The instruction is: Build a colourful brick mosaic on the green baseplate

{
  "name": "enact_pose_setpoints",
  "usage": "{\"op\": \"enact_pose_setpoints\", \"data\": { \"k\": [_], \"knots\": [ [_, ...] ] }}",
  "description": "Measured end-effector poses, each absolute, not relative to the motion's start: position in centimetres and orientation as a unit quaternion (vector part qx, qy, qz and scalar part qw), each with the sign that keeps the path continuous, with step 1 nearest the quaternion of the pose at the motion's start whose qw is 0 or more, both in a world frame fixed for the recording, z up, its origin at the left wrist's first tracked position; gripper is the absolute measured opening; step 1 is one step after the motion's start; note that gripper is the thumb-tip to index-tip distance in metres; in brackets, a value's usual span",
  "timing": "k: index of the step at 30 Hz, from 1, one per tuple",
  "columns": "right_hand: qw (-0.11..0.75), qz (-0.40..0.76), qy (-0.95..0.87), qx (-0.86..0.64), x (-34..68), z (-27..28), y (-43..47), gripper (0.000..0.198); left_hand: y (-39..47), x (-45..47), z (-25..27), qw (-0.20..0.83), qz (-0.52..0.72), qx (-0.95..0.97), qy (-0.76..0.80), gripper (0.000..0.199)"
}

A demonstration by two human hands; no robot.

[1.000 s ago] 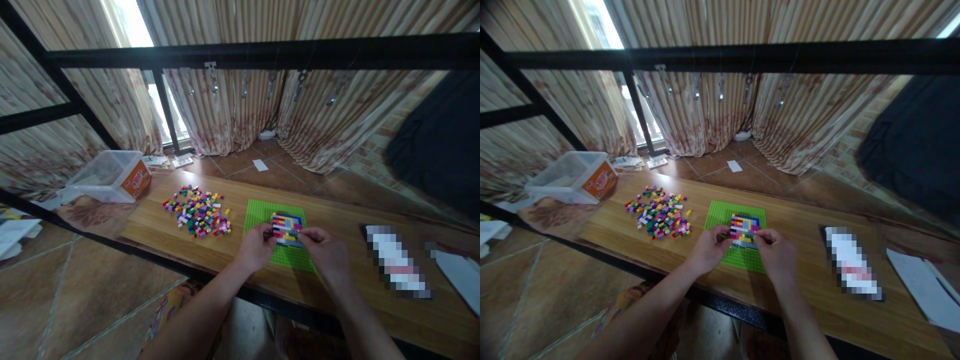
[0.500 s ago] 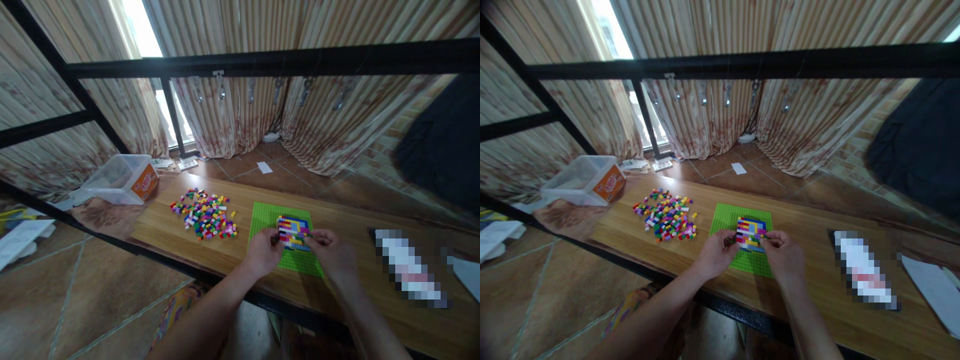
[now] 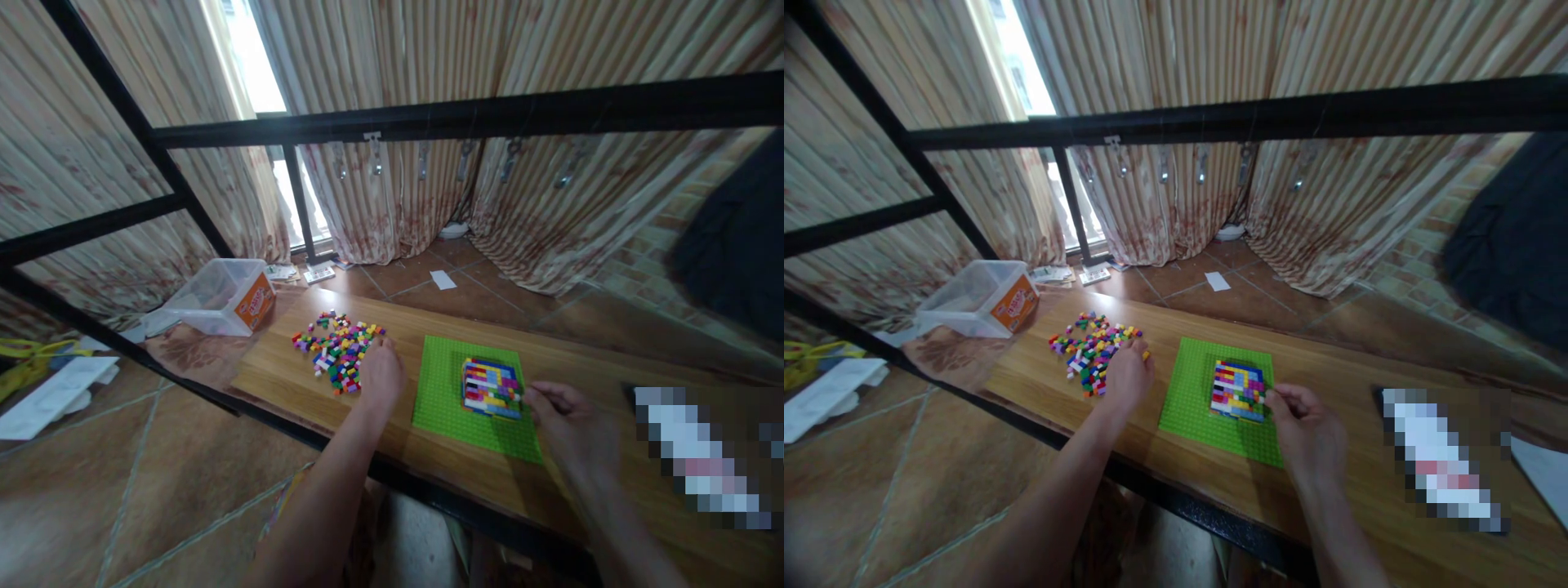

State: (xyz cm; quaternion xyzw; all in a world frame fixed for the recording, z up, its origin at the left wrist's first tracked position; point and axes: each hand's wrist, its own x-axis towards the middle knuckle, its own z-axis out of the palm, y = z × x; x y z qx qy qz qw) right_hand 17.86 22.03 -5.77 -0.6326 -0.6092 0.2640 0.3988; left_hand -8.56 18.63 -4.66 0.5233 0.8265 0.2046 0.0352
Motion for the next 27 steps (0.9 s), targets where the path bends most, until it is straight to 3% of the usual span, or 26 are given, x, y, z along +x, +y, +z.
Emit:
{"op": "enact_pose_setpoints", "data": {
  "k": [6,10,14,18,21,27],
  "knots": [
    [0.41,0.294,-0.566,-0.652,17.5,-5.1,21.9,0.029,19.2,-8.4,-5.4,0.046,0.159,0.519,0.839,0.029],
    [0.437,0.302,-0.563,-0.633,17.3,-4.4,21.5,0.026,18.9,-7.4,-4.8,0.077,0.262,0.551,0.789,0.021],
    [0.458,0.338,-0.591,-0.572,16.7,-4.4,21.0,0.027,18.1,-4.2,-4.6,0.307,0.44,0.555,0.636,0.015],
    [0.442,0.409,-0.648,-0.466,16.0,-4.3,20.2,0.027,17.6,-1.2,-4.3,0.57,0.504,0.441,0.476,0.03],
    [0.419,0.422,-0.691,-0.411,15.8,-3.9,19.7,0.023,17.6,-0.4,-3.8,0.626,0.514,0.396,0.433,0.04],
    [0.403,0.416,-0.707,-0.405,16.1,-3.5,19.6,0.02,17.8,-0.2,-3.7,0.633,0.519,0.383,0.428,0.045]
  ]
}}
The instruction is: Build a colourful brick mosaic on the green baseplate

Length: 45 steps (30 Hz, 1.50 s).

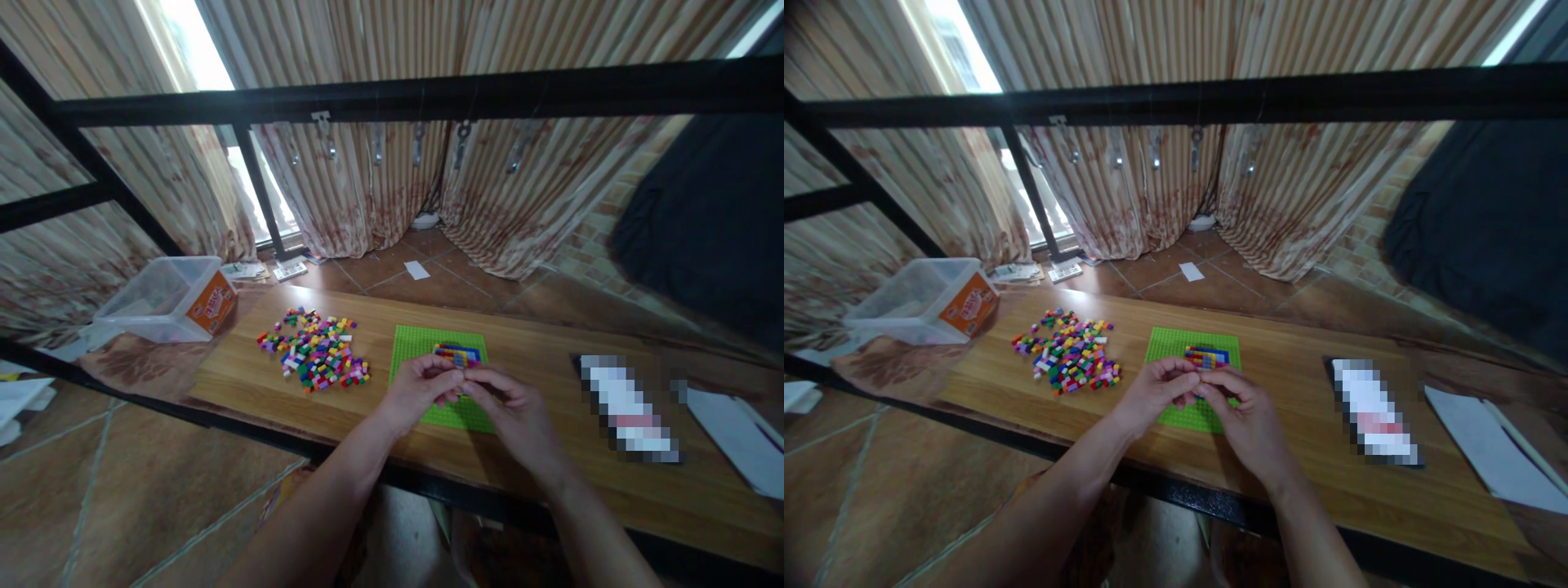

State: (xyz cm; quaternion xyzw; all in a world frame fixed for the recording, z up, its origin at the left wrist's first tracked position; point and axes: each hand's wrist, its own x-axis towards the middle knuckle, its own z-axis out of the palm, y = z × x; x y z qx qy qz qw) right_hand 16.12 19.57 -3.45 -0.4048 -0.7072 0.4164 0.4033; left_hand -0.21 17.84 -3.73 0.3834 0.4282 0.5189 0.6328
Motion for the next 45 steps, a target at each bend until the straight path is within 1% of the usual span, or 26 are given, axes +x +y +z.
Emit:
{"op": "enact_pose_setpoints", "data": {
  "k": [5,8,10,12,15,19,23,28,31,35,45],
  "knots": [
    [0.423,0.401,-0.638,-0.504,18.5,-4.1,21.0,0.025,18.2,-0.4,-4.0,0.582,0.541,0.388,0.467,0.038],
    [0.418,0.382,-0.599,-0.566,19.9,-4.5,21.9,0.025,18.6,-1.0,-4.4,0.542,0.545,0.374,0.518,0.025],
    [0.401,0.39,-0.596,-0.576,20.3,-4.9,22.2,0.024,18.9,-1.4,-4.8,0.505,0.544,0.37,0.559,0.014],
    [0.383,0.41,-0.598,-0.572,20.2,-5.2,22.3,0.025,19.1,-1.6,-5.3,0.463,0.54,0.375,0.595,0.008],
    [0.363,0.436,-0.602,-0.562,19.6,-5.8,22.4,0.029,19.2,-1.6,-5.8,0.425,0.527,0.399,0.619,0.009],
    [0.355,0.428,-0.606,-0.57,19.0,-6.2,22.4,0.03,19.3,-1.4,-5.9,0.435,0.51,0.425,0.609,0.01],
    [0.363,0.408,-0.594,-0.591,18.7,-6.4,22.4,0.026,19.2,-1.2,-6.0,0.429,0.496,0.439,0.615,0.012],
    [0.394,0.409,-0.567,-0.596,18.4,-7.0,22.6,0.031,19.2,-1.0,-6.5,0.435,0.488,0.445,0.612,0.012],
    [0.415,0.439,-0.53,-0.596,18.1,-7.2,22.6,0.035,19.1,-0.9,-6.7,0.427,0.481,0.456,0.615,0.011],
    [0.417,0.487,-0.49,-0.591,17.9,-6.9,22.4,0.035,18.9,-0.7,-6.7,0.413,0.467,0.466,0.629,0.014],
    [0.421,0.496,-0.466,-0.6,17.5,-6.9,22.3,0.034,18.5,0.0,-6.4,0.407,0.462,0.466,0.635,0.016]
  ]
}}
